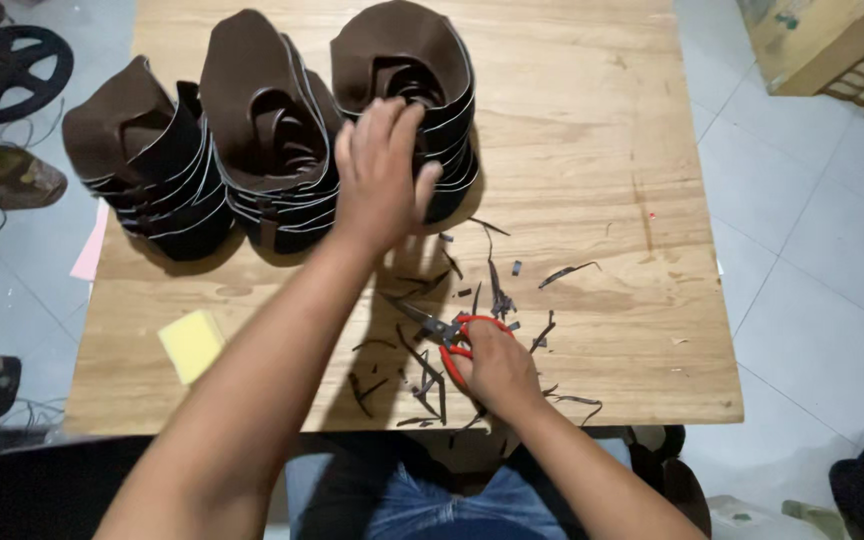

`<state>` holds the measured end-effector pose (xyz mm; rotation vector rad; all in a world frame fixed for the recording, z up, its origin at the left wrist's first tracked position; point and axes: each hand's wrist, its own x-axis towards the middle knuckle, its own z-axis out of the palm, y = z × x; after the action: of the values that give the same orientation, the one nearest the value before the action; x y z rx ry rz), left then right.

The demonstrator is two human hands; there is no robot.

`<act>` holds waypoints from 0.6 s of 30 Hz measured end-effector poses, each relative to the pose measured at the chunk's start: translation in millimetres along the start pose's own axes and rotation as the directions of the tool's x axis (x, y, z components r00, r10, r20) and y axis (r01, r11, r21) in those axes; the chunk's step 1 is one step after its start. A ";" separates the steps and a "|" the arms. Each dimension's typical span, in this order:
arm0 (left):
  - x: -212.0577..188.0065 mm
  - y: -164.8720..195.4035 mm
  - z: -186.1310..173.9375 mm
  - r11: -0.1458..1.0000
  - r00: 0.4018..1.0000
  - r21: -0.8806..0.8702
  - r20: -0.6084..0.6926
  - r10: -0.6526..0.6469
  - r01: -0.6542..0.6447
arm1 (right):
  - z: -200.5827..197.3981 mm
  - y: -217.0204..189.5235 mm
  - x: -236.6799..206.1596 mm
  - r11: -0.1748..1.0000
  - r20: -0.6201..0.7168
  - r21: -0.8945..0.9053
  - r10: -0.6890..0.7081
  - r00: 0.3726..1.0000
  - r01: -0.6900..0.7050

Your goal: The person uses red-handled shears to trim excess material from the edges of black shoe uppers with brown straps. They repeatedly pick up each upper, cut along the perimeter, and place the finished pieces into a stack on the table.

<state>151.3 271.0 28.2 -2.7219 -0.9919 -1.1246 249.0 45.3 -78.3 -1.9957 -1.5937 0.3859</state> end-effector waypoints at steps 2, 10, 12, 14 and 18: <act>-36.2 16.9 -14.7 0.988 0.997 -0.133 -0.016 -0.078 0.075 | 1.5 2.6 -0.3 0.999 0.023 -0.038 0.024 0.999 -0.023; -183.5 102.4 -99.0 0.807 0.895 -0.395 0.122 -0.429 0.440 | 7.6 13.7 1.1 0.989 0.092 -0.127 0.090 0.992 -0.078; -214.7 119.9 -117.9 0.801 0.902 -0.418 0.145 -0.407 0.429 | 8.1 14.5 0.6 0.988 0.102 -0.127 0.097 0.990 -0.084; -242.3 125.9 -129.8 0.781 0.907 -0.461 0.193 -0.375 0.421 | 6.1 15.1 2.1 0.991 0.079 -0.108 0.082 0.993 -0.074; -300.0 112.6 -137.0 0.721 0.808 -0.369 0.331 -0.488 0.587 | -4.5 14.5 7.4 0.995 0.074 -0.101 0.034 0.997 -0.027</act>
<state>-30.0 -18.4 -41.5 -3.0507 -1.8824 -1.2924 264.9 49.2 -82.2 -2.1052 -1.6600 0.4052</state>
